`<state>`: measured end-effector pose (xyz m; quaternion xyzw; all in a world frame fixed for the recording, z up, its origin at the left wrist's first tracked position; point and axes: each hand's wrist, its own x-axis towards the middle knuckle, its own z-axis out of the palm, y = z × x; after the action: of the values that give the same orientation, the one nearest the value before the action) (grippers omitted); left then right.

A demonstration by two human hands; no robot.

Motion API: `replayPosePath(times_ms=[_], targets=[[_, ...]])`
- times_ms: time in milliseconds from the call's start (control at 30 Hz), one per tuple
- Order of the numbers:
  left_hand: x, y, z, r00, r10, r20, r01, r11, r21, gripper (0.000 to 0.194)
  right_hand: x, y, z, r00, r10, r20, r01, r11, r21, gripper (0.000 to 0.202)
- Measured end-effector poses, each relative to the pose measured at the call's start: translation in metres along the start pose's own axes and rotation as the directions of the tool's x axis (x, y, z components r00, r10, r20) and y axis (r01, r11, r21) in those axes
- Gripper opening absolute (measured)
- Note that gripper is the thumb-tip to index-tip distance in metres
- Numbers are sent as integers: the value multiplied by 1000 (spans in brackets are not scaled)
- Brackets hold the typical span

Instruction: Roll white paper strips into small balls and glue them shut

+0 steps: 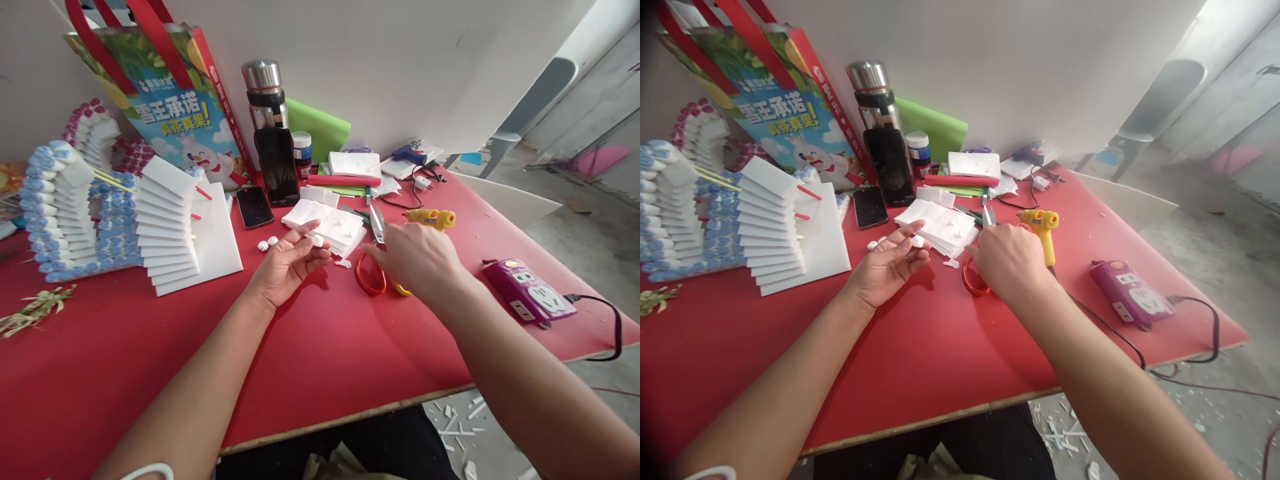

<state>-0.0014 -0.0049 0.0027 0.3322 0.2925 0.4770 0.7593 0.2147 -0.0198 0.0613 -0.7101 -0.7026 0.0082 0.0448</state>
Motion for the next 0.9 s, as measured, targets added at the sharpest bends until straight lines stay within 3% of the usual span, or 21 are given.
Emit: replayPosePath(times_ms=[67,133,167,267,333,400,633,700,800,900], targets=[[0,1,0,1000,-16,8,17,1000,-23,42,5,-11,-13,985,-114,-127,140,964,224,27],[0,1,0,1000,-10,15,10,1000,-21,43,13,-21,-15,952,-239,-192,306,780,546,29],[0,2,0,1000,6,12,-6,1000,-11,43,18,-25,-11,945,-282,-169,317,651,689,31],[1,1,-2,998,65,-22,-64,998,25,45,29,-31,16,932,-359,-39,157,305,939,38],[2,-1,-3,996,75,-43,-73,996,50,48,31,-32,35,927,-372,37,18,143,990,42],[3,-3,-3,997,60,-48,-57,996,70,50,31,-32,49,928,-364,79,-71,37,997,42],[2,-6,-1,999,30,-33,-28,996,85,46,30,-32,53,887,-398,234,-298,-106,949,37],[3,-6,-1,998,45,-48,-41,996,80,34,31,-32,50,902,-386,196,-258,-116,959,39],[4,-6,-1,991,69,-111,-58,994,94,23,32,-31,48,964,-253,75,-104,-102,989,36],[6,-7,-1,975,117,-189,-85,982,169,23,31,-31,50,977,-210,29,-29,2,1000,31]])
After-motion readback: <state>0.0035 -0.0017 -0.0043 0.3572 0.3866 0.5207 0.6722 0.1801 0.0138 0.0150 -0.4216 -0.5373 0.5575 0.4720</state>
